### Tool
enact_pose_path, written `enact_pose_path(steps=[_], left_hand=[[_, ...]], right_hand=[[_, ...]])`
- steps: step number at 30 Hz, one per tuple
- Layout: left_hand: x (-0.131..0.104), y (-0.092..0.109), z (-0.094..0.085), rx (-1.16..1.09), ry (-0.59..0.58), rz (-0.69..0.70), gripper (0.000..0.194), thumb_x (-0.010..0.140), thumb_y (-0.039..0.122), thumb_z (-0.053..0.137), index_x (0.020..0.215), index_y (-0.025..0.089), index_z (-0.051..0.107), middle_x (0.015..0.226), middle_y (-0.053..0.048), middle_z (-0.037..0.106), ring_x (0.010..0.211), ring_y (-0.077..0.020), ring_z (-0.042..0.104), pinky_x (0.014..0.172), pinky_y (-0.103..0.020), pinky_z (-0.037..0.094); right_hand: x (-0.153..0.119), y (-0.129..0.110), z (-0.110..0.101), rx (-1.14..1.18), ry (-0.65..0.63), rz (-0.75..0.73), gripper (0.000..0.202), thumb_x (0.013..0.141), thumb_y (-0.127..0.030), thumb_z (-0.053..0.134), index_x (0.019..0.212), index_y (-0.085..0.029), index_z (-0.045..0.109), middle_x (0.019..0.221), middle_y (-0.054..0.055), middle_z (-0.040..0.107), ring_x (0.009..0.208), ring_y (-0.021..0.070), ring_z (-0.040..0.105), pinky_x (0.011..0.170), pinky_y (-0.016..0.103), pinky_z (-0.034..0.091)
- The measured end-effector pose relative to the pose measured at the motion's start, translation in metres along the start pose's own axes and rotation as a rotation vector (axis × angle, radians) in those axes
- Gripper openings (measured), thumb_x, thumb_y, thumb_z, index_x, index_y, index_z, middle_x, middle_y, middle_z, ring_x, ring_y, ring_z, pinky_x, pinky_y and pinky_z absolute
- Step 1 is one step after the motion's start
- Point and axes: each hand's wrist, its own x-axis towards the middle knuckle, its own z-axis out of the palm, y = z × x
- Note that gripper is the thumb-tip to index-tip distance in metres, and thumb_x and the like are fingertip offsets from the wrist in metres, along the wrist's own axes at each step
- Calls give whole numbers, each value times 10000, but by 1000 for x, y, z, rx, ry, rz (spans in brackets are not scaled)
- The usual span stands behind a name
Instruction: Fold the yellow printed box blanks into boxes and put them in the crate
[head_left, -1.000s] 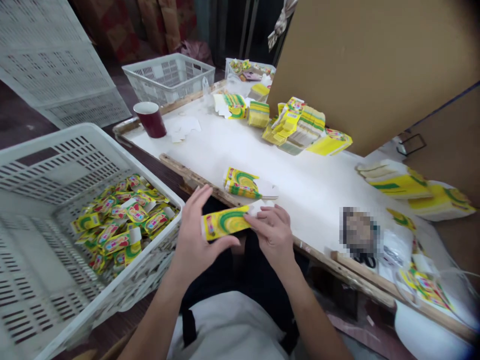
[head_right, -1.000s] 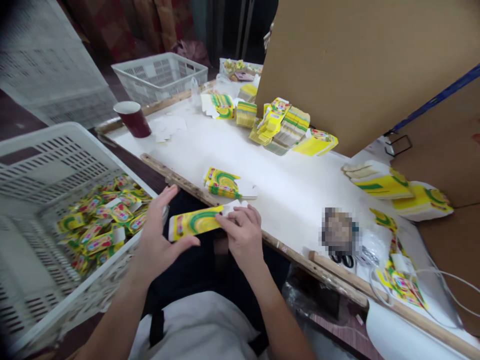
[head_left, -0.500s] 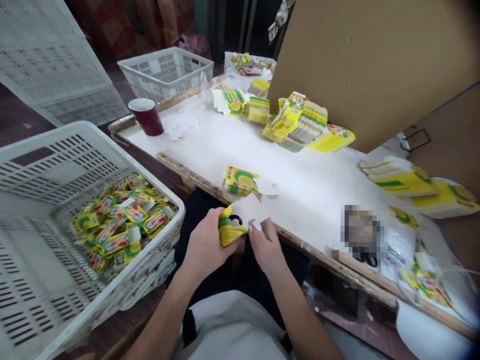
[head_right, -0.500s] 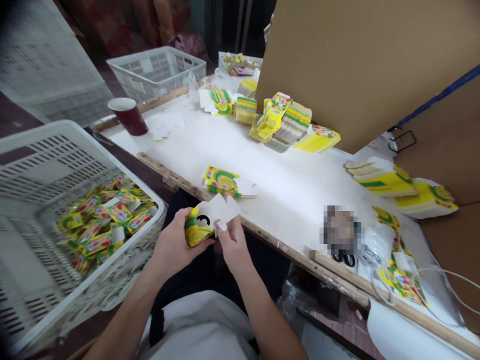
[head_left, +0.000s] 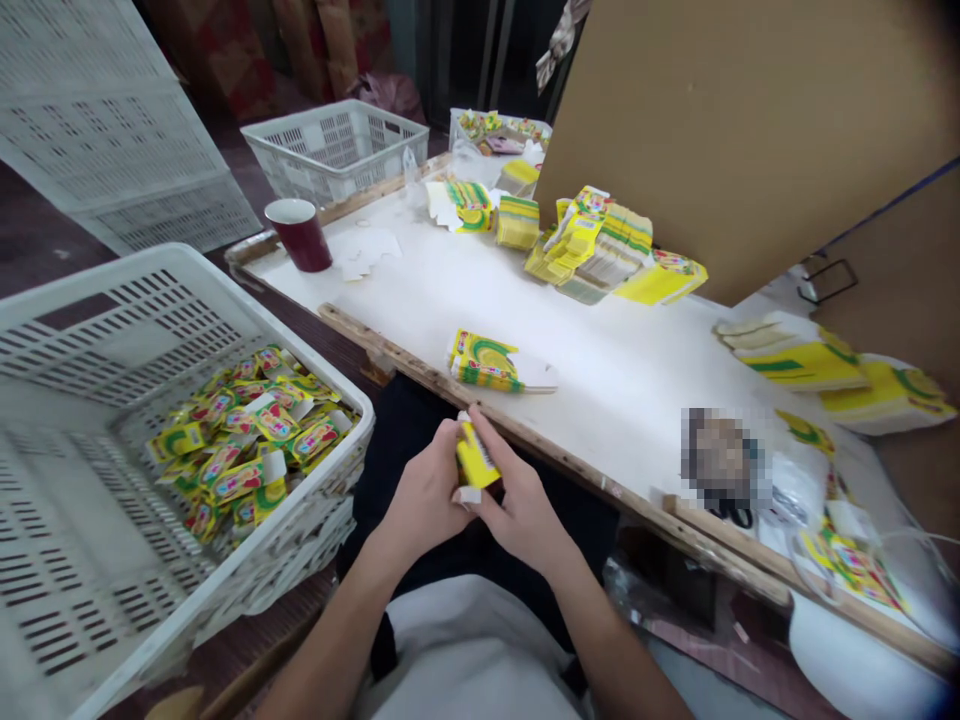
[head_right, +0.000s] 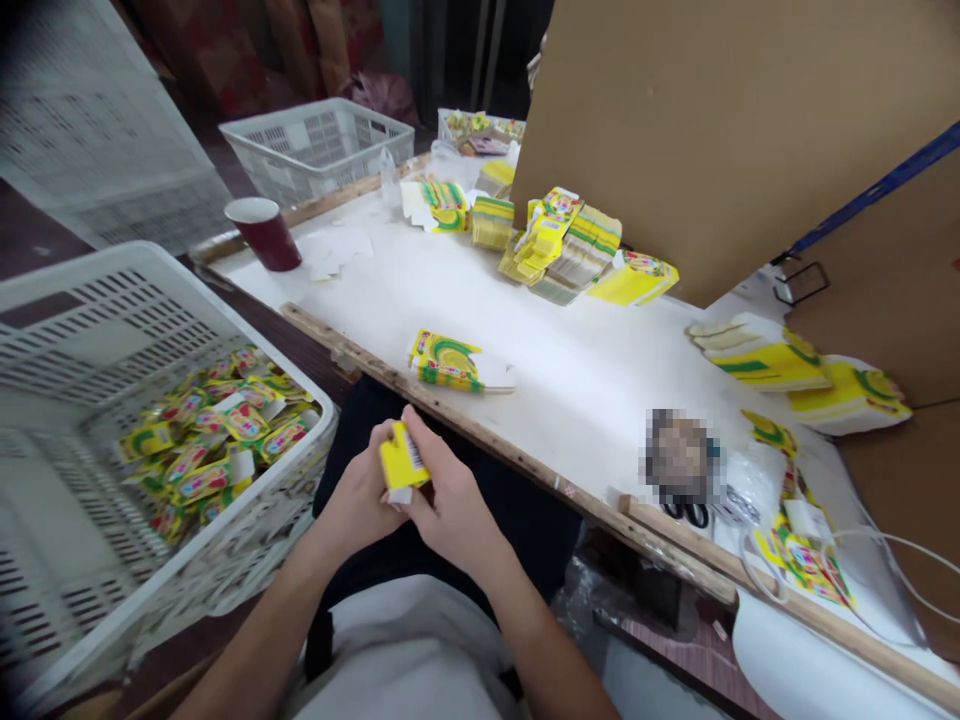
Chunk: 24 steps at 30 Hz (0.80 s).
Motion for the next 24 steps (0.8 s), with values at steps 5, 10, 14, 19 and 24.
enact_pose_path(steps=[5, 10, 14, 19, 24], left_hand=[[5, -2, -5, 83, 248, -82, 797, 630, 272, 717, 1318, 198, 322, 1245, -148, 468, 1144, -312, 485, 965, -492, 388], [10, 3, -19, -354, 275, -232, 487, 665, 316, 735, 1095, 215, 531, 1070, -67, 576, 1000, -232, 578, 884, -397, 474], [12, 6, -19, -812, 529, -289, 310, 742, 256, 672, 1018, 216, 535, 980, -31, 590, 978, -191, 609, 867, -353, 502], [14, 4, -17, -1033, 551, -467, 247, 750, 274, 663, 965, 211, 560, 949, -27, 638, 915, -184, 651, 817, -346, 532], [13, 7, -11, -1131, 383, -521, 201, 748, 281, 666, 901, 195, 568, 1018, -47, 669, 940, -208, 654, 795, -355, 534]], right_hand=[[3, 3, -6, -175, 200, -64, 542, 798, -30, 441, 1232, -324, 581, 1301, 20, 570, 1224, 198, 509, 1056, 401, 389], [7, 12, -12, -87, 210, -41, 445, 788, -180, 625, 1219, -286, 597, 1362, 71, 497, 1199, 253, 528, 958, 385, 476], [8, 5, -20, -213, 75, -106, 346, 822, -192, 608, 1146, -308, 643, 1260, 62, 571, 1101, 227, 590, 923, 370, 491], [11, 0, -31, -246, -76, -104, 320, 845, -200, 583, 1138, -316, 636, 1227, 47, 580, 1129, 214, 564, 955, 360, 462], [15, 17, -13, -155, 36, -82, 290, 852, -227, 573, 1135, -267, 622, 1215, 75, 578, 1113, 216, 568, 937, 352, 470]])
